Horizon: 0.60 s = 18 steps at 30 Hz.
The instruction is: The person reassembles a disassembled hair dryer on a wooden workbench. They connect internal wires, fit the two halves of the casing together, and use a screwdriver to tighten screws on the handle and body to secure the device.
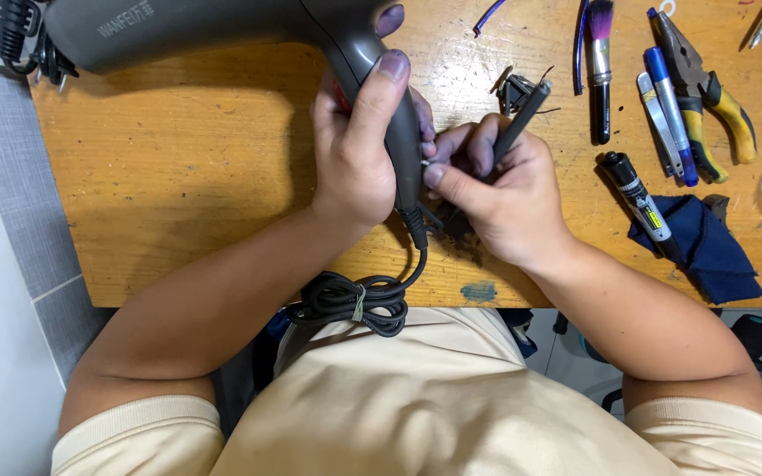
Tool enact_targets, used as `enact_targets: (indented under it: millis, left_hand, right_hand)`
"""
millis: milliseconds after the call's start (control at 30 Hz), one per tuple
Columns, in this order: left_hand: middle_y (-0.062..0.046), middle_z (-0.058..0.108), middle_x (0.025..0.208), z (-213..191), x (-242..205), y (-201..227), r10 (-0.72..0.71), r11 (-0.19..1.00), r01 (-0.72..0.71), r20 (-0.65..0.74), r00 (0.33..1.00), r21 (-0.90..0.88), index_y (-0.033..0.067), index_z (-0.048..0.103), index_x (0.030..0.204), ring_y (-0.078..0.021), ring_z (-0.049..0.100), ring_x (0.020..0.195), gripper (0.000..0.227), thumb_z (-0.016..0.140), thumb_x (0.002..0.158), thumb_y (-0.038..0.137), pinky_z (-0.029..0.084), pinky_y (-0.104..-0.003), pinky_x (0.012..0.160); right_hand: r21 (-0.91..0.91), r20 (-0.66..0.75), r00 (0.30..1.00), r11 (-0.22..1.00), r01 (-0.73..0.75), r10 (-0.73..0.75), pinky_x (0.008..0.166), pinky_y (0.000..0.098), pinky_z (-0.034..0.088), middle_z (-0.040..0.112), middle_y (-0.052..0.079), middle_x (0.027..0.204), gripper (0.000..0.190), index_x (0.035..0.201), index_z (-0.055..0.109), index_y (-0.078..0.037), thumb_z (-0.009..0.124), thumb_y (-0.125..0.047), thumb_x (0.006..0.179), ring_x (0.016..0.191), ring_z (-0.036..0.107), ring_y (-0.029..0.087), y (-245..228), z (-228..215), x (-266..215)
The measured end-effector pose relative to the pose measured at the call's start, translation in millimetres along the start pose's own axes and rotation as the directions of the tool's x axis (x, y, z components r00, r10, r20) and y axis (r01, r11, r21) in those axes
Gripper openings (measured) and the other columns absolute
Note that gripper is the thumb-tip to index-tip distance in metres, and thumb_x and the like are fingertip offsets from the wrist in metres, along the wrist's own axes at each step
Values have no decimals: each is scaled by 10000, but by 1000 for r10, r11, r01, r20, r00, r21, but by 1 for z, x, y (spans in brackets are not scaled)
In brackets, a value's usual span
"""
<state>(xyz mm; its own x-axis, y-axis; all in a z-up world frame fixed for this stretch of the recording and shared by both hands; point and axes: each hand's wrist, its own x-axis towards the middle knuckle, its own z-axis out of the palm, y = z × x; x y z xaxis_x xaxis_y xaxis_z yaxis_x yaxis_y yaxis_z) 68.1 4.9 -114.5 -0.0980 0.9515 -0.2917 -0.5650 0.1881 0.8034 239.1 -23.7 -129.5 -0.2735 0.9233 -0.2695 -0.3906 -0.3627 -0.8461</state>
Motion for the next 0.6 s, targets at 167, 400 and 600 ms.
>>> enact_targets:
  millis: [167,400,600]
  left_hand:
    - [-144,669,714,-2,3,-1,1,998,-1,2,1000,65,107,654,1521,-238,625,555,540,732,1078,407,554,-384,557]
    - [-95,636,841,3,0,-3,26,1000,-26,100,995,-2,128,633,1276,-205,623,608,266,761,1098,279,550,-352,535]
    - [-87,672,785,3,0,-3,59,987,-73,99,993,144,125,639,1242,-188,646,618,276,751,1090,326,580,-340,587]
  right_hand:
    - [-289,90,989,947,139,-118,1131,444,628,758,160,1093,436,937,448,-159,822,39,1039,1168,743,281,-12,4,-3]
    - [-441,102,990,888,134,-99,951,344,639,766,123,1062,478,929,431,-148,855,42,1039,1029,725,185,-19,-2,-2]
    - [-423,95,988,894,149,-120,930,364,678,788,175,1064,508,925,412,-133,880,44,1014,984,765,227,-19,-3,-5]
